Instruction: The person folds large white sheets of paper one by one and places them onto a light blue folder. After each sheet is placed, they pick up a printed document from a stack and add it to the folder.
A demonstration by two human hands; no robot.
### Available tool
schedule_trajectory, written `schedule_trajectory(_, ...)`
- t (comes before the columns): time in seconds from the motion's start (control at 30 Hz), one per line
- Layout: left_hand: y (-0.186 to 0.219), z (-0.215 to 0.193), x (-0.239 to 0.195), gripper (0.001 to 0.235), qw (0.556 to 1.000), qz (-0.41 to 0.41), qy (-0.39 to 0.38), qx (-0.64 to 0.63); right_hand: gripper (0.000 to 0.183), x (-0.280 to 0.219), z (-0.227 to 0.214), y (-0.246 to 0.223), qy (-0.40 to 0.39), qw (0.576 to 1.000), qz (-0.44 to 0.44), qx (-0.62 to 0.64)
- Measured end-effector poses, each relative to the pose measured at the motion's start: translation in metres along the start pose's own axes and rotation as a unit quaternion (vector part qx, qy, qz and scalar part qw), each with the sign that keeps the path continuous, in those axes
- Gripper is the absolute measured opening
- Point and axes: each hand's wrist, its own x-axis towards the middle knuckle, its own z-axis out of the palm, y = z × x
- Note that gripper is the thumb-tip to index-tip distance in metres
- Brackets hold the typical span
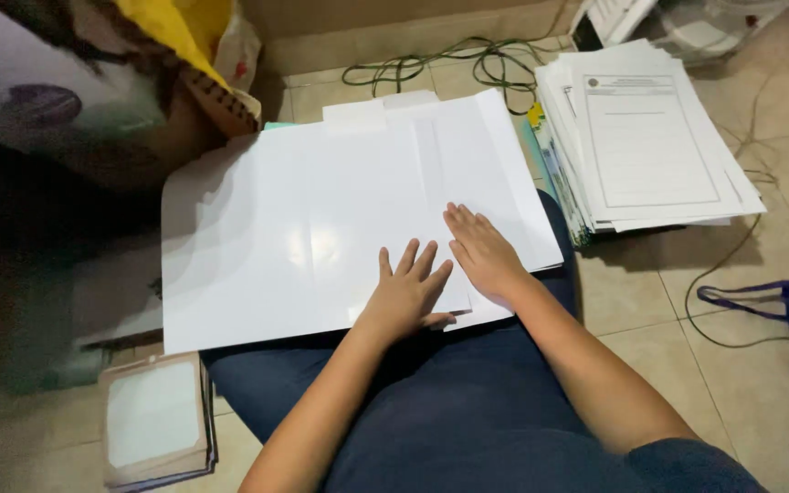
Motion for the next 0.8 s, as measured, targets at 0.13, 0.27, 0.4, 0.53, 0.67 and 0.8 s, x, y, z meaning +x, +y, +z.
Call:
schedule_trajectory(0.13,-0.004,0.024,-0.010,0.048,0.996,0.034,0.072,0.036,0.053,-0.025,-0.035,0.014,0.010,0.964,0.070,0.256)
schedule_trajectory(0.27,0.037,-0.067,-0.030,0.063,0.966,-0.065,0.133,-0.212,0.052,-0.023,-0.048,0.043,0.140,0.757,0.185,0.611)
schedule_trajectory(0.4,0.065,-0.128,-0.062,0.064,0.941,-0.130,0.015,-0.311,0.054,-0.014,-0.064,0.053,0.237,0.676,0.145,0.683)
schedule_trajectory(0.53,0.046,-0.119,-0.085,0.052,0.877,0.129,0.277,-0.370,0.057,-0.009,-0.067,0.042,0.314,0.646,0.138,0.682)
schedule_trajectory(0.67,-0.007,-0.096,-0.080,0.023,0.776,0.026,0.488,-0.398,0.050,-0.009,-0.025,0.062,0.374,0.688,0.059,0.619)
schedule_trajectory(0.8,-0.093,-0.076,-0.038,0.023,0.715,-0.162,0.563,-0.381,0.038,0.013,-0.015,0.053,0.377,0.837,0.095,0.386)
